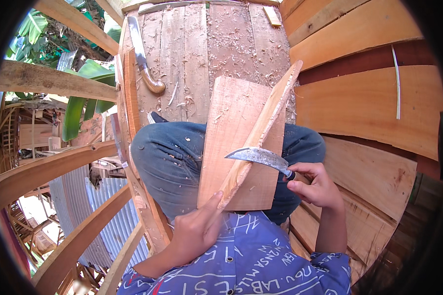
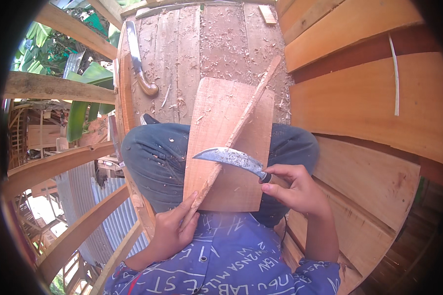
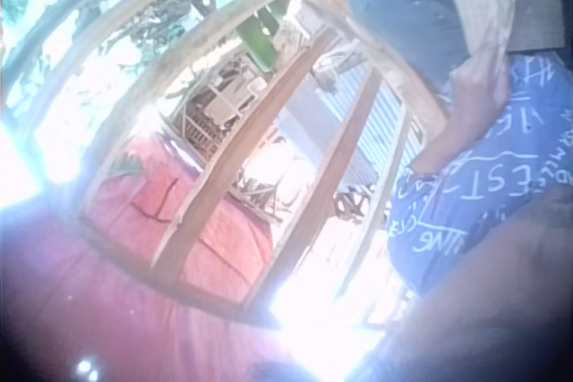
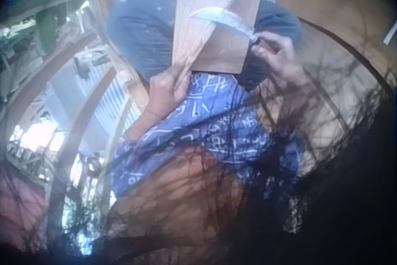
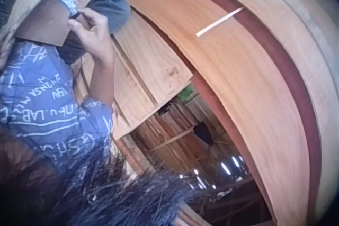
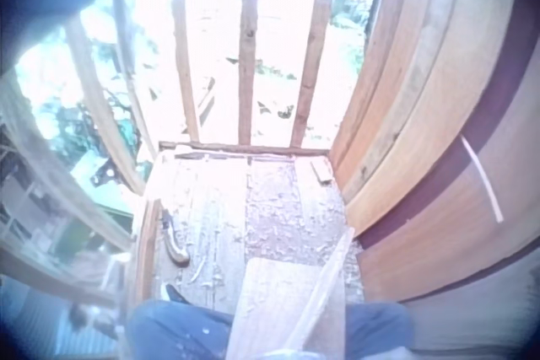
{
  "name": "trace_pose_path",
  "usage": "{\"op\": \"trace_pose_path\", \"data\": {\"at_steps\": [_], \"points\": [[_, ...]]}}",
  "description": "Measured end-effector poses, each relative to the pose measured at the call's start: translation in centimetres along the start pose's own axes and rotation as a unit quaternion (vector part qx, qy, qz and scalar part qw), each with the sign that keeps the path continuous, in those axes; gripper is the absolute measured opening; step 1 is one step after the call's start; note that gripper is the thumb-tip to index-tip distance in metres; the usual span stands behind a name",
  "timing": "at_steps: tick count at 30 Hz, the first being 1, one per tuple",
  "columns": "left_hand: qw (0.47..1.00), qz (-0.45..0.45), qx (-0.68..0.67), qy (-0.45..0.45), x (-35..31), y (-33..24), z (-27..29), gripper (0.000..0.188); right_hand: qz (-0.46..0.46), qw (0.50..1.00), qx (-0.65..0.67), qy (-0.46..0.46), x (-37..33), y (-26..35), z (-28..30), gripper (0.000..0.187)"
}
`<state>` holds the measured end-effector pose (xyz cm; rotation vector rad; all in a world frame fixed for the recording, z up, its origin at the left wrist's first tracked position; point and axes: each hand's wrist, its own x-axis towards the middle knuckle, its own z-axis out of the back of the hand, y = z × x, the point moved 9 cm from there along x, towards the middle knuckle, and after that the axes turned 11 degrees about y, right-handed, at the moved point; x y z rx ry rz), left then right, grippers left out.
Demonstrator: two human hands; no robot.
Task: The person sits cross-legged and uses a curved knife to shave and shape a rectangular wooden plank. They repeatedly scrape the surface and edges of the wood, removing thin shavings and refining the plank's profile.
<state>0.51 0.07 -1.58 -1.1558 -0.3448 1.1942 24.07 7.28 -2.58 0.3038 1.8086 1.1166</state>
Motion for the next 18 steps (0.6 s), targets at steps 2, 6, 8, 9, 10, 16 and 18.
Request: {"op": "trace_pose_path", "data": {"at_steps": [2,6,8,9,10,16,18], "points": [[1.000,0.005,-0.004,0.005,0.3,-0.2,0.0,0.052,-0.025,1.000,0.009,0.003,-0.3,-0.8,0.4,0.021],[1.000,-0.006,-0.004,-0.008,0.4,-0.5,0.1,0.052,-0.096,0.987,0.102,0.082,-0.7,-1.7,0.3,0.022],[1.000,-0.008,-0.003,-0.028,0.1,-0.2,0.3,0.054,-0.078,0.965,0.203,0.144,-0.4,-1.7,-1.4,0.025],[1.000,-0.016,-0.010,-0.014,0.2,-0.3,0.0,0.052,-0.080,0.962,0.209,0.155,-0.4,-1.9,-2.3,0.027],[1.000,-0.019,-0.011,-0.008,0.1,-0.1,-0.1,0.051,-0.073,0.959,0.211,0.172,-0.1,-2.1,-3.3,0.029],[0.999,-0.026,-0.030,-0.022,-1.4,0.5,0.2,0.052,0.058,0.988,0.128,0.068,0.0,-2.8,-0.1,0.027],[0.997,-0.045,-0.038,-0.042,-1.3,0.7,-0.1,0.053,0.112,0.958,0.242,-0.104,-0.5,-2.1,2.3,0.026]]}}
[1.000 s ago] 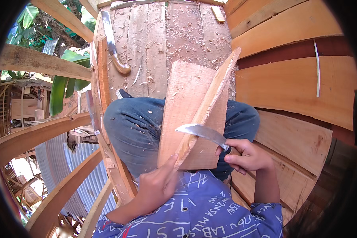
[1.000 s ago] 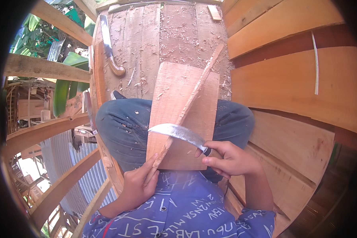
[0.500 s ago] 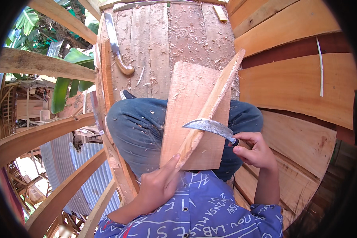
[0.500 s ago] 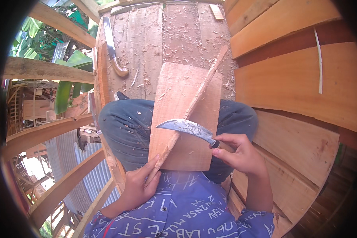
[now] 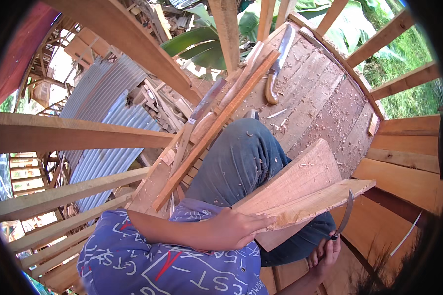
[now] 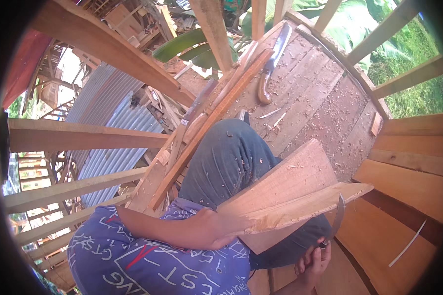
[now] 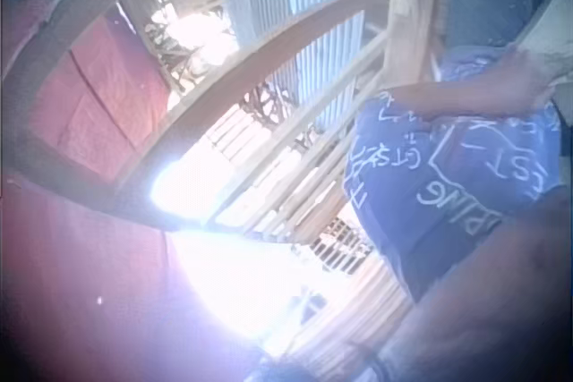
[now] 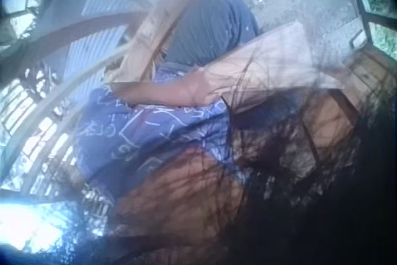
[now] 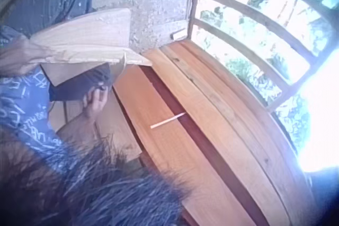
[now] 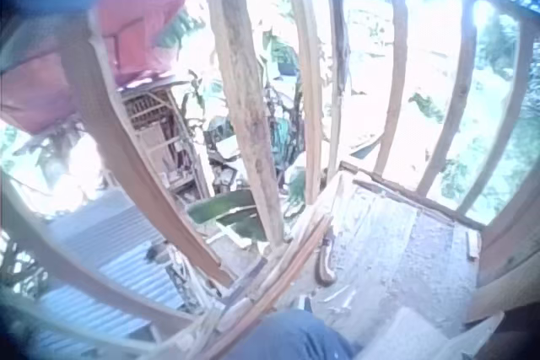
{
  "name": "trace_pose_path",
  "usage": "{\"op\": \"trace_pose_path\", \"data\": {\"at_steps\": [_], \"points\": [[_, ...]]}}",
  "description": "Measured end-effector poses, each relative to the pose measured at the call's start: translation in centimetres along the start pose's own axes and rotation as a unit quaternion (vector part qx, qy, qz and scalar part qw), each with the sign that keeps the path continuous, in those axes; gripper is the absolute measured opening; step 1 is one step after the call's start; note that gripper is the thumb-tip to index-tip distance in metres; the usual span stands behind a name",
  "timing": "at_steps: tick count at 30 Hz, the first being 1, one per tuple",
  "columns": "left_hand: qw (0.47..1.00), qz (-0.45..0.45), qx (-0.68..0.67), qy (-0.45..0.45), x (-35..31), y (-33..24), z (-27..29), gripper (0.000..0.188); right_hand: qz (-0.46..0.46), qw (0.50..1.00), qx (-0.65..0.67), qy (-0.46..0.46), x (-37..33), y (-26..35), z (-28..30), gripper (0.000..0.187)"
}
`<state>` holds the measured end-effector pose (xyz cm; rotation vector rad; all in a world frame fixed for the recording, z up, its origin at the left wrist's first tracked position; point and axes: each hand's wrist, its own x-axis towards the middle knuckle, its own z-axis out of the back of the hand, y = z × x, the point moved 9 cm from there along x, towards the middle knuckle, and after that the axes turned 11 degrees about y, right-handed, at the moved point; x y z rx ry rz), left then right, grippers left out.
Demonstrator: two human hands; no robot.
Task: The person sits cross-legged and uses a curved knife to shave and shape a rectangular wooden plank. They repeatedly scrape the surface and edges of the wood, removing thin shavings and refining the plank's profile.
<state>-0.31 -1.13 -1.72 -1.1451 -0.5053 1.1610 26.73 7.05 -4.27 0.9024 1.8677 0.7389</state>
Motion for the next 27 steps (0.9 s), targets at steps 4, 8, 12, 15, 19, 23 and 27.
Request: {"op": "trace_pose_path", "data": {"at_steps": [4,8,12,15,19,23,27], "points": [[1.000,-0.018,0.014,-0.016,-0.1,0.4,-1.4,0.056,-0.137,0.960,-0.135,0.202,-2.3,-3.3,-0.2,0.027],[1.000,0.007,-0.006,0.015,-0.3,0.9,-2.5,0.056,-0.092,0.989,-0.047,0.107,-0.7,-2.0,2.9,0.025],[1.000,-0.006,-0.006,0.002,0.0,1.0,-2.9,0.056,-0.155,0.973,-0.148,0.088,-1.8,-3.1,6.6,0.027],[1.000,0.001,-0.014,0.008,-0.5,1.1,-2.7,0.055,-0.159,0.983,-0.068,0.065,-2.0,-2.8,6.6,0.038],[1.000,-0.018,0.007,0.016,0.1,1.2,-2.7,0.054,-0.036,0.987,-0.103,0.120,-0.6,-0.7,-3.9,0.027],[1.000,0.000,-0.008,-0.016,0.1,0.9,-1.0,0.052,-0.096,0.973,-0.120,0.172,-0.2,-2.2,-2.8,0.029],[0.999,-0.026,0.011,-0.040,0.5,0.0,0.2,0.042,-0.124,0.980,-0.076,0.134,0.4,-2.5,-4.6,0.034]]}}
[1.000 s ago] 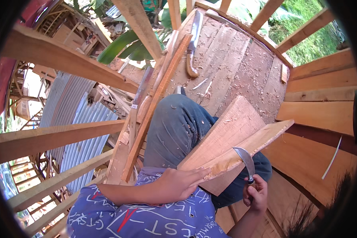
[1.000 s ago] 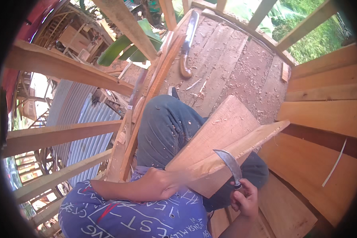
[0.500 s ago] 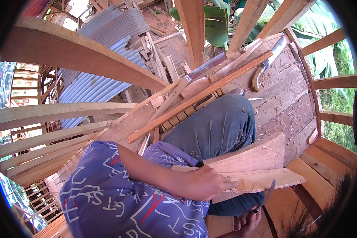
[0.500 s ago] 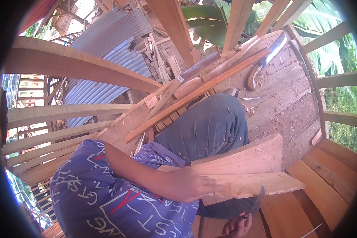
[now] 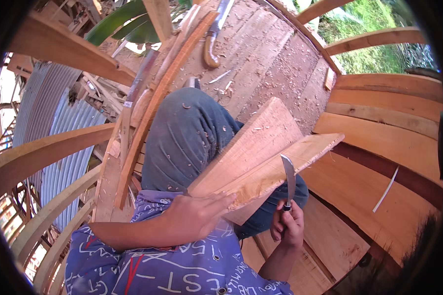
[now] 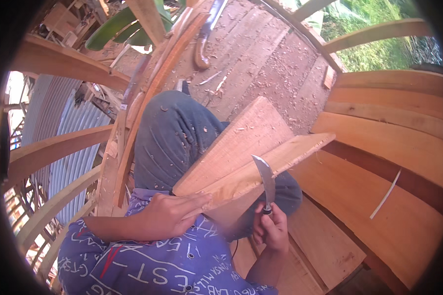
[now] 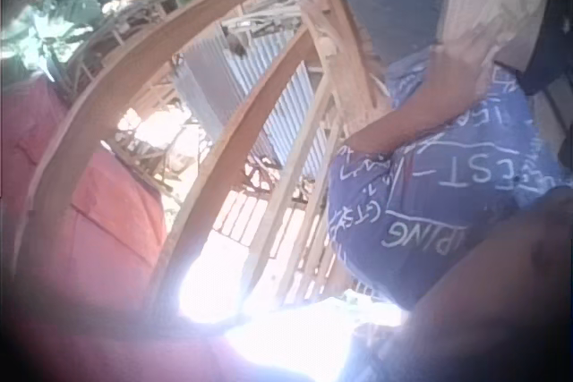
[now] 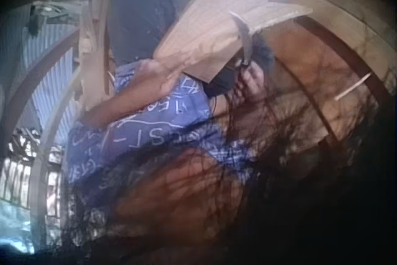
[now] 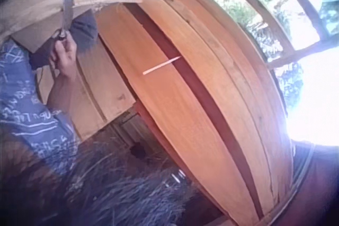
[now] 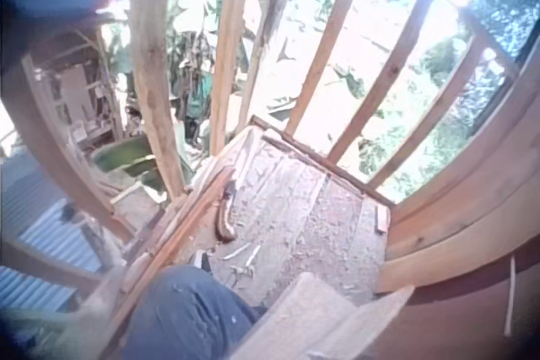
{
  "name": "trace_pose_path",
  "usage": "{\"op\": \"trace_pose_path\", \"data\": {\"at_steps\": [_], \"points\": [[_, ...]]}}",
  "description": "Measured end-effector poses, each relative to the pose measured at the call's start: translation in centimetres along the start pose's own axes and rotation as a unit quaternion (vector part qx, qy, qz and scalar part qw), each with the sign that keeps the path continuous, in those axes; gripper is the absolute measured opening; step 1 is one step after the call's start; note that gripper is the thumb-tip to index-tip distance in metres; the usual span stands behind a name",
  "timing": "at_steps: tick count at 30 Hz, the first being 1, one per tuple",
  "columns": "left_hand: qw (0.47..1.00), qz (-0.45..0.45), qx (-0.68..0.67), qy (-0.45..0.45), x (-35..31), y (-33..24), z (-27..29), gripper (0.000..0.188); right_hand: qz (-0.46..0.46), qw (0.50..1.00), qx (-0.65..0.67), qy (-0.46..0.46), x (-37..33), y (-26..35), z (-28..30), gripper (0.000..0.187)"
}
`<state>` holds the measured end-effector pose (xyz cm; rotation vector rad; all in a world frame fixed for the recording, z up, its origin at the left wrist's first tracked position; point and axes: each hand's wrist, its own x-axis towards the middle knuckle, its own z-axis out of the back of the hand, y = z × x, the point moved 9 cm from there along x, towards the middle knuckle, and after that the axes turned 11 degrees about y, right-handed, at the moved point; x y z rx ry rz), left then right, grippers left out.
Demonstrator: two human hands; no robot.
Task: The person sits cross-legged and uses a curved knife to shave and shape a rectangular wooden plank. They repeatedly scrape the surface and edges of the wood, removing thin shavings and refining the plank's profile.
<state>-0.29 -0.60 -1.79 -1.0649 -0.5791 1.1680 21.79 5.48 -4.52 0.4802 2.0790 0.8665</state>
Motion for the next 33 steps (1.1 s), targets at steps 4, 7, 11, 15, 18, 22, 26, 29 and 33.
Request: {"op": "trace_pose_path", "data": {"at_steps": [4,7,11,15,18,22,26,29,33], "points": [[0.999,0.014,-0.022,0.022,0.7,-0.8,0.2,0.045,0.002,0.998,-0.068,0.007,-0.8,0.8,2.6,0.032],[0.999,0.028,-0.013,0.034,1.1,-0.9,0.1,0.046,0.021,0.998,-0.056,-0.033,-1.2,0.1,2.2,0.028],[0.996,0.054,-0.012,0.067,1.1,-0.9,0.1,0.048,0.070,0.978,-0.170,-0.095,-1.3,0.8,1.5,0.023],[0.997,0.056,-0.010,0.054,1.2,-1.0,0.3,0.049,0.100,0.947,-0.246,-0.181,-2.2,0.8,3.5,0.018],[0.997,0.067,-0.012,0.043,0.8,-0.5,0.0,0.049,0.117,0.942,-0.147,-0.278,-3.6,2.2,6.5,0.019],[0.995,0.078,-0.005,0.057,1.1,-0.7,-0.1,0.049,0.066,0.995,-0.023,-0.073,-2.6,0.7,2.3,0.017],[0.995,0.084,0.003,0.057,1.1,-0.8,-0.3,0.050,0.015,0.999,0.047,-0.019,-0.7,-0.9,1.2,0.015],[0.995,0.087,-0.005,0.057,1.0,-0.7,-0.5,0.049,0.019,0.999,0.002,-0.050,-1.2,-0.6,1.4,0.017],[0.994,0.088,-0.002,0.072,1.2,-1.1,-0.6,0.049,0.104,0.958,-0.139,-0.229,-2.9,0.9,3.4,0.014]]}}
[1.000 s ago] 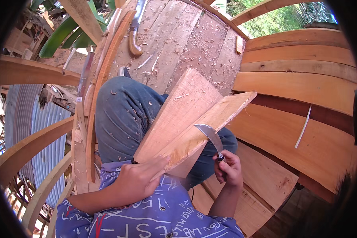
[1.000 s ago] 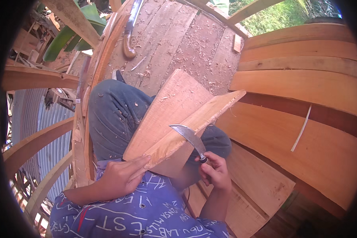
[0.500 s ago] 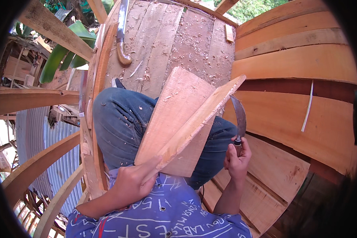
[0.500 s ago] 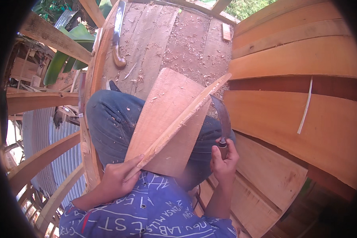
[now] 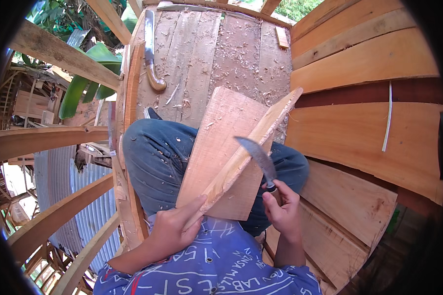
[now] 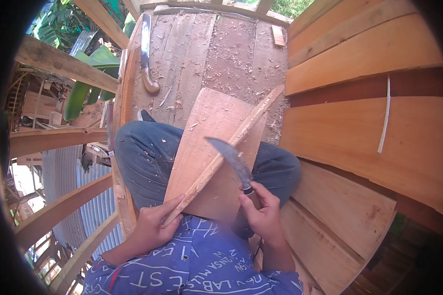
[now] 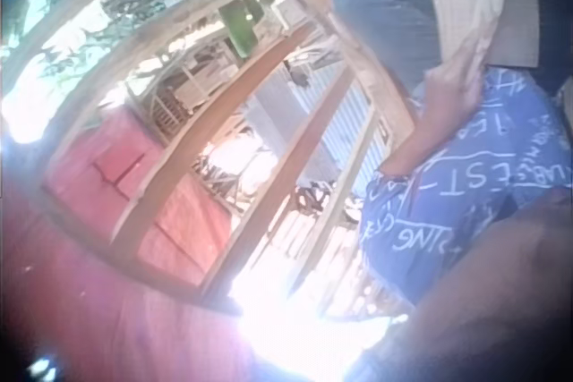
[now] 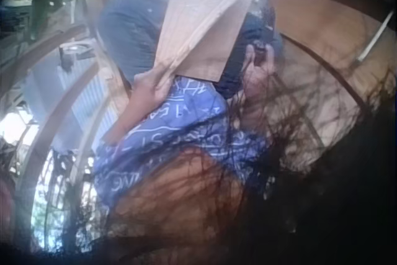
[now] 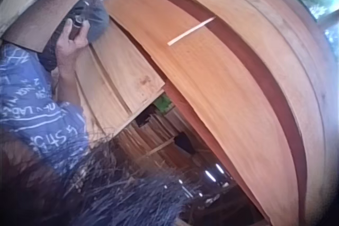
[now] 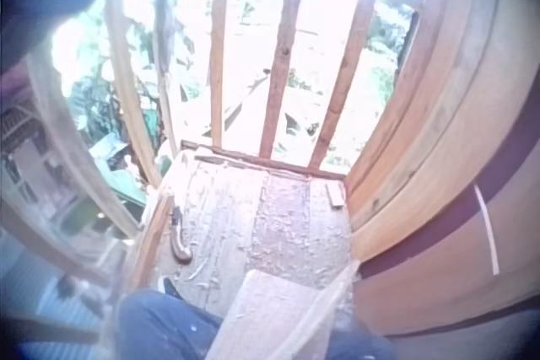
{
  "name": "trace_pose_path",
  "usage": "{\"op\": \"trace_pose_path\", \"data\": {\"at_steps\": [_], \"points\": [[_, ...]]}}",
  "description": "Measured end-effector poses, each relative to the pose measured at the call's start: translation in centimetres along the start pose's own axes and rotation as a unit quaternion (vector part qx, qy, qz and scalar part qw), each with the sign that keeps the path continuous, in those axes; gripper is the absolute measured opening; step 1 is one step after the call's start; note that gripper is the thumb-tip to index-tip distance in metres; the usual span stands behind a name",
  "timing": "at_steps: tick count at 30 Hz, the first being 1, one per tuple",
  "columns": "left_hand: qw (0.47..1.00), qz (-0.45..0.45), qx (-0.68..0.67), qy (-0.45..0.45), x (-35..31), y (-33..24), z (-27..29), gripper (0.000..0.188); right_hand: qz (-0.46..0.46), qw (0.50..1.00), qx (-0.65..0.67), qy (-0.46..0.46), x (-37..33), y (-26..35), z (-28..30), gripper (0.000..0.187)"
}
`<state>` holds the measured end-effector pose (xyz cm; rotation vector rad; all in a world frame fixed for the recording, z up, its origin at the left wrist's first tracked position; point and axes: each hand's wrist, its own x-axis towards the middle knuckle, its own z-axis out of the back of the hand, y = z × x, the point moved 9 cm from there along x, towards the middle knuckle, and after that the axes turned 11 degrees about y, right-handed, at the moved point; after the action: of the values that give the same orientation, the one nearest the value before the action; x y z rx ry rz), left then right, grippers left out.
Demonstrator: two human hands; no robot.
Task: The person sits cross-legged and uses a curved knife to shave and shape a rectangular wooden plank. They repeatedly scrape the surface and edges of the wood, removing thin shavings and refining the plank's profile.
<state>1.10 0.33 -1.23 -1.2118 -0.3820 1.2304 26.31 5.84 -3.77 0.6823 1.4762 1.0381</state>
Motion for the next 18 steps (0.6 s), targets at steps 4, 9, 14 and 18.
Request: {"op": "trace_pose_path", "data": {"at_steps": [4,9,14,18], "points": [[1.000,0.028,-0.006,-0.003,-0.5,1.0,0.0,0.049,0.079,0.982,0.014,-0.170,-1.2,1.0,6.0,0.016],[1.000,0.019,0.009,0.007,-0.1,0.2,-0.2,0.049,-0.055,0.974,0.163,0.150,-1.4,-1.0,-1.1,0.018],[1.000,0.026,-0.002,0.001,-0.3,0.4,-0.1,0.048,-0.068,0.977,0.129,0.156,0.0,-1.6,-2.1,0.020],[1.000,0.025,0.001,-0.001,-0.3,0.2,-0.3,0.047,-0.047,0.996,0.047,0.062,-1.0,-1.0,-1.9,0.019]]}}
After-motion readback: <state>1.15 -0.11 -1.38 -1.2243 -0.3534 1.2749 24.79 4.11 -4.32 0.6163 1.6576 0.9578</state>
